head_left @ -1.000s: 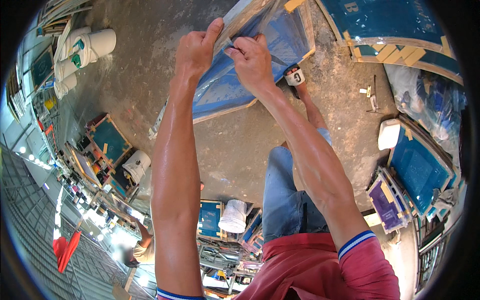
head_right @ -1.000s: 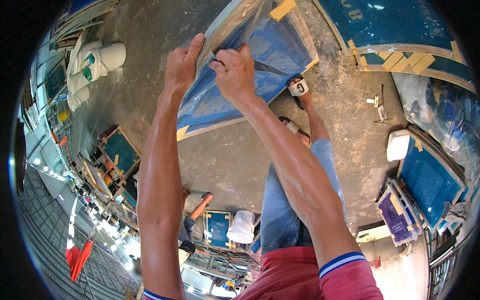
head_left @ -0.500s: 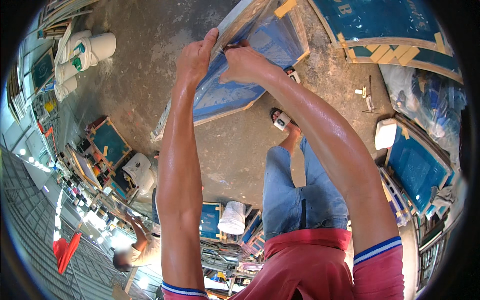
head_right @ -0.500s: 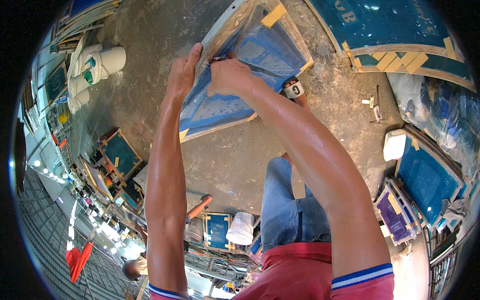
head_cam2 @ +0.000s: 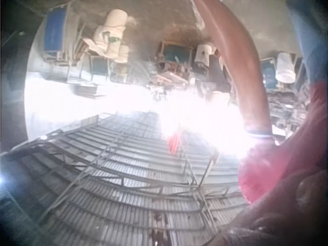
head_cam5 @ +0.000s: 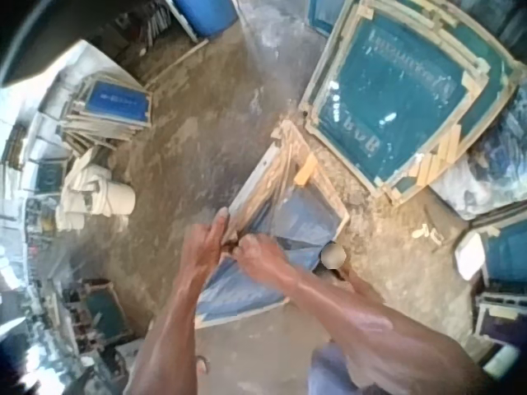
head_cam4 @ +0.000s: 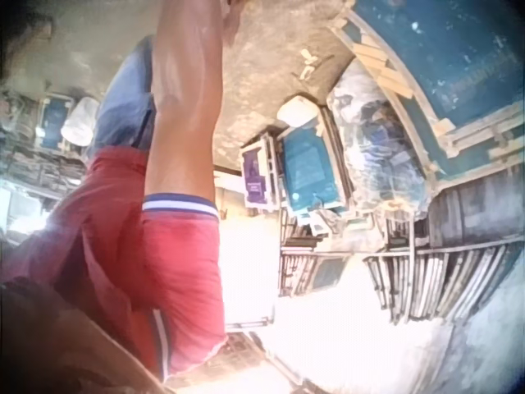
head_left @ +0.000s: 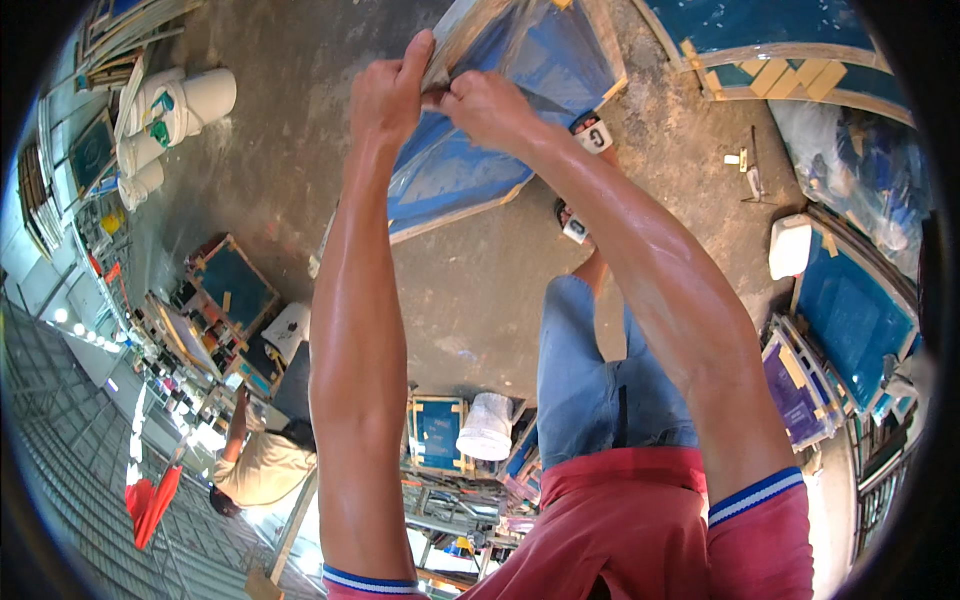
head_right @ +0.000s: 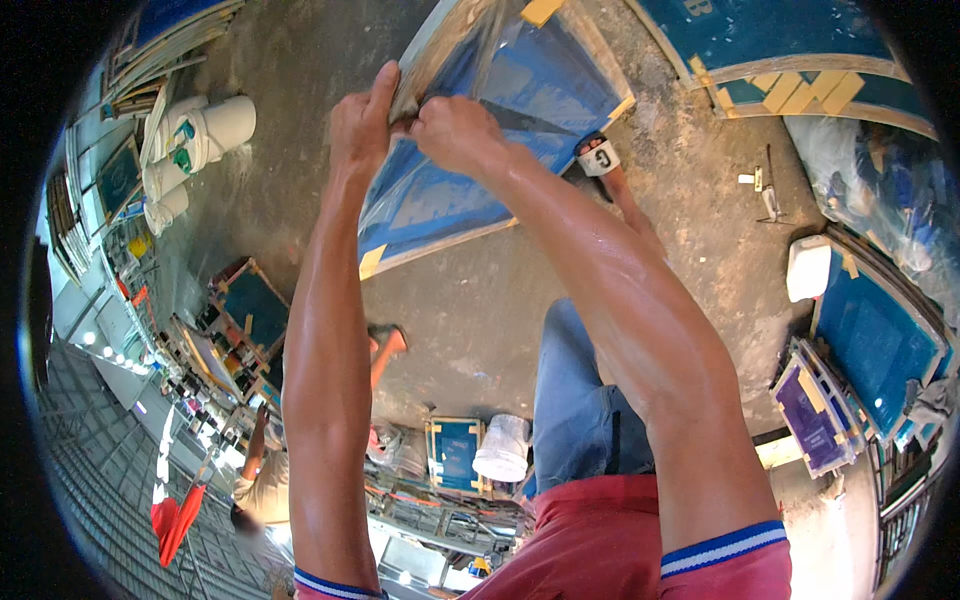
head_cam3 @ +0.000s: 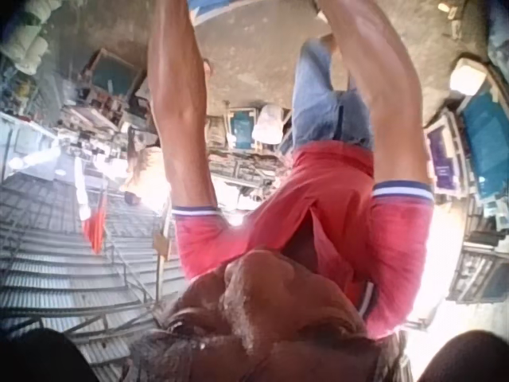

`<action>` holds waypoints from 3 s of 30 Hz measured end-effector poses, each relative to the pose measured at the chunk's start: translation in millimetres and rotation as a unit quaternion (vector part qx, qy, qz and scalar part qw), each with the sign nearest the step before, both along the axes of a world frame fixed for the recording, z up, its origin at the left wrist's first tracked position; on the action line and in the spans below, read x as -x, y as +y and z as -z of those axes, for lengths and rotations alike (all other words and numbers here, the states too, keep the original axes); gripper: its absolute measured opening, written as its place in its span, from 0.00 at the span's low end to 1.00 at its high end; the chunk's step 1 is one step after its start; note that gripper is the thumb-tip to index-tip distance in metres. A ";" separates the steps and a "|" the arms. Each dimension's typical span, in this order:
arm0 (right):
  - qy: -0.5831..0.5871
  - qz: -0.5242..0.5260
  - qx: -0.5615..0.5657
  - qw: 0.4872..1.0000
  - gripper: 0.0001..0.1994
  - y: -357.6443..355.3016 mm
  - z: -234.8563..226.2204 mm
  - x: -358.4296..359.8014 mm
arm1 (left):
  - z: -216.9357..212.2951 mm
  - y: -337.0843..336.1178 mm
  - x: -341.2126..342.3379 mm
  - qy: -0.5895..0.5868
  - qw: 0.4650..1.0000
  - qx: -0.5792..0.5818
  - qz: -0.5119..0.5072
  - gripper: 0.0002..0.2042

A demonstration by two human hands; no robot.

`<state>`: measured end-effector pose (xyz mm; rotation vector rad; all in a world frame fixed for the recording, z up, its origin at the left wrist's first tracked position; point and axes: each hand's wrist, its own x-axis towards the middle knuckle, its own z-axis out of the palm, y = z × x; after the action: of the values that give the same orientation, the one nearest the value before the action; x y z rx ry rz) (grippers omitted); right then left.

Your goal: The person uses a metal scraper to pry and remove a blue mesh screen from a wooden frame. They then peel off plastic wrap and yellow tape from the frame edges, leaving the empty frame and removed materials on the floor.

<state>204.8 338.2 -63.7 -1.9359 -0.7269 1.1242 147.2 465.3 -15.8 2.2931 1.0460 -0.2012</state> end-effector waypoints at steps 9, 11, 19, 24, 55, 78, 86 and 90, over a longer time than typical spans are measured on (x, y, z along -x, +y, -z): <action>-0.129 0.019 0.004 0.991 0.14 -14.7 -12.6 16.4 | 1.4 -13.9 4.4 -0.029 0.996 -0.081 0.029 0.41; -0.135 0.032 0.006 0.990 0.13 -18.3 -14.2 19.7 | 2.0 -16.1 5.0 -0.017 0.996 -0.084 0.035 0.40; -0.091 0.062 0.048 0.993 0.13 -42.9 -30.0 31.8 | -3.9 -42.6 12.9 0.007 0.996 -0.087 0.026 0.40; 0.172 0.113 -0.001 0.979 0.15 -81.2 -34.0 14.2 | -23.7 -79.6 10.7 -0.008 1.000 -0.005 -0.013 0.39; -0.112 0.030 -0.038 0.993 0.12 -27.4 -15.3 2.0 | -13.0 -20.9 -8.1 0.048 0.996 -0.069 0.032 0.44; 0.057 0.357 -0.154 0.920 0.14 65.8 -18.0 2.2 | 54.1 102.6 -1.2 -0.073 0.968 0.191 -0.143 0.34; -0.062 0.420 -0.126 0.897 0.09 105.5 11.4 10.7 | 52.9 110.7 -14.5 -0.036 0.968 0.206 -0.140 0.37; -0.038 0.447 -0.129 0.884 0.07 117.2 20.8 8.7 | 52.6 119.1 -21.2 0.022 0.981 0.189 -0.047 0.40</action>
<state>196.1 455.4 -84.5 -1.7601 0.0360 0.3508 168.5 584.5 -68.4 1.9018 1.0347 -0.3798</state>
